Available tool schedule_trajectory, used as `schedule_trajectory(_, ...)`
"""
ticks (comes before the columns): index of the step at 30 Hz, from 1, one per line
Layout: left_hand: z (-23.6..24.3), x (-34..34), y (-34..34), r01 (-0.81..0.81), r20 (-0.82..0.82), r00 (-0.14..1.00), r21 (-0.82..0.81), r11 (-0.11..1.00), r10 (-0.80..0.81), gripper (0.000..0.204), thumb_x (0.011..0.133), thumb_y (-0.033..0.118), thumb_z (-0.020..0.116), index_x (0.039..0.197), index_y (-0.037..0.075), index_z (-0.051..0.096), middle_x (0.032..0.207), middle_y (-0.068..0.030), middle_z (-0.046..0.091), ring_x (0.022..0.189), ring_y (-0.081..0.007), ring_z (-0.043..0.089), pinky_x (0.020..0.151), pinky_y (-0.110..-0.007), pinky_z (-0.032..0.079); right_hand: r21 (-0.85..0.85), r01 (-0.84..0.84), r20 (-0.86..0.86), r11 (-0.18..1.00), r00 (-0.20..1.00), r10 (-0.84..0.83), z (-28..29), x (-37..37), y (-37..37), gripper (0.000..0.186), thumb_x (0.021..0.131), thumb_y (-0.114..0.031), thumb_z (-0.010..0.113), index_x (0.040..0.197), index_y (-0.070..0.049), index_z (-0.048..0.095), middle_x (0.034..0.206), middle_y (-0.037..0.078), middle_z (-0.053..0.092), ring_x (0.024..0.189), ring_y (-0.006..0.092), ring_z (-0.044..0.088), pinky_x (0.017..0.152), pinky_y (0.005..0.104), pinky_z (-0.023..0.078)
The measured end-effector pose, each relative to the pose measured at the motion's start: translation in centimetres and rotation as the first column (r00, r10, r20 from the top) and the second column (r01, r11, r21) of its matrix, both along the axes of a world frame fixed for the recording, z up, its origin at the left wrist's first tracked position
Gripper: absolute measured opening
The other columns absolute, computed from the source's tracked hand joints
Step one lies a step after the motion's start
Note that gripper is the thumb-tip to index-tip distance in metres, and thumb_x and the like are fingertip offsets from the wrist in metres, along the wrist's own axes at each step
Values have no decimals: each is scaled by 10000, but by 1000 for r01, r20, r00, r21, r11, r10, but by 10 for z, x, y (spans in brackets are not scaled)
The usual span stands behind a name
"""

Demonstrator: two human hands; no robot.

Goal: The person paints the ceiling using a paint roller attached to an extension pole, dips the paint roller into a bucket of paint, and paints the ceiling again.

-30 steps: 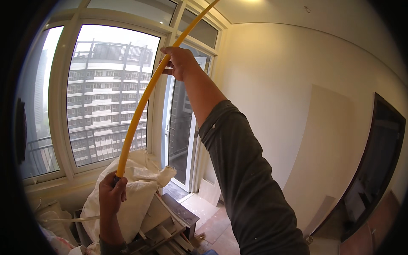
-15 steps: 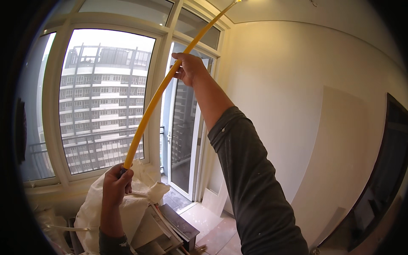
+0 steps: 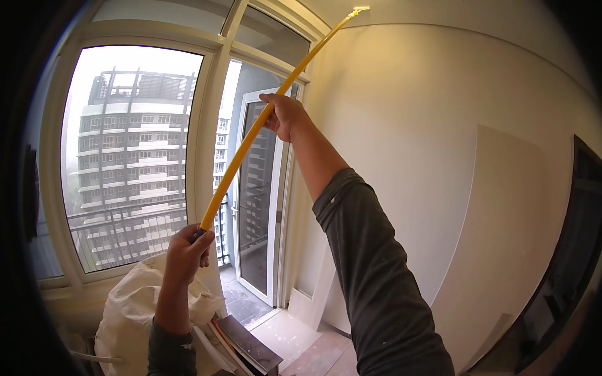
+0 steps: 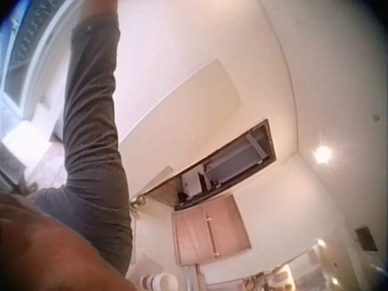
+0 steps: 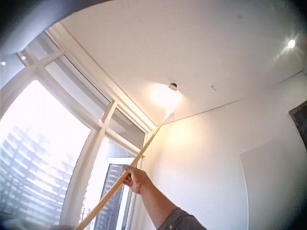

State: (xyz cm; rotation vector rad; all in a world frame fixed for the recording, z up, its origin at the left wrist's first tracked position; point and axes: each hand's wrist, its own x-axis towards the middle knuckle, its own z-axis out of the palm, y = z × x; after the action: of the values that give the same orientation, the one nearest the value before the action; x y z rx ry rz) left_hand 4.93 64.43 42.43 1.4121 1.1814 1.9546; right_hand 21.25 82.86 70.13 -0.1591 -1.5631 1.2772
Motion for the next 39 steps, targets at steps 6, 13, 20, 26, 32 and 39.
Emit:
schedule_trajectory(6,13,20,69,64,-17,998,7,998,-63,321,932,255,746,1055,-31,666,657,19,546,505,-47,493,461,-220,443,-34,44,15,998,999,-44,-7,22,50,302,900,-166,751,1108,-16,590,954,80,577,876,232,630,847,418,589)
schedule_trajectory(13,34,45,124,70,-60,996,-32,997,-72,332,939,279,731,1059,-25,672,653,17,535,513,-55,483,487,-234,463,-68,125,13,990,992,-124,-6,45,82,436,911,-202,741,1232,-4,521,1091,151,535,968,325,624,901,439,578)
schedule_trajectory(20,34,56,130,103,11,995,-17,995,-103,237,970,238,706,986,12,634,624,37,502,461,-38,448,436,-228,432,-85,142,0,986,990,-142,-9,48,87,414,863,-207,784,1165,-22,571,1050,98,536,931,280,594,851,461,575)
schedule_trajectory(26,-9,18,95,138,88,986,4,990,-138,303,943,241,739,1076,-18,659,659,22,528,498,-47,479,468,-218,439,-28,94,121,995,989,-90,-35,17,42,454,851,-220,803,1173,-13,560,1051,107,536,983,277,594,895,515,590)
schedule_trajectory(32,-38,-22,12,90,93,991,53,995,-94,265,985,187,668,1141,-25,643,622,31,509,451,-51,452,442,-225,419,20,3,209,1000,978,-7,-57,-21,-38,485,820,-229,838,1178,-44,567,1132,120,515,1087,299,569,964,499,566)
schedule_trajectory(39,-79,-81,-99,41,135,989,91,995,-53,258,982,175,658,1148,-22,642,649,16,523,459,-52,436,453,-227,428,72,-80,339,994,939,51,-78,-73,-153,526,836,-281,824,1209,-35,546,1186,120,524,1174,296,533,983,494,537)
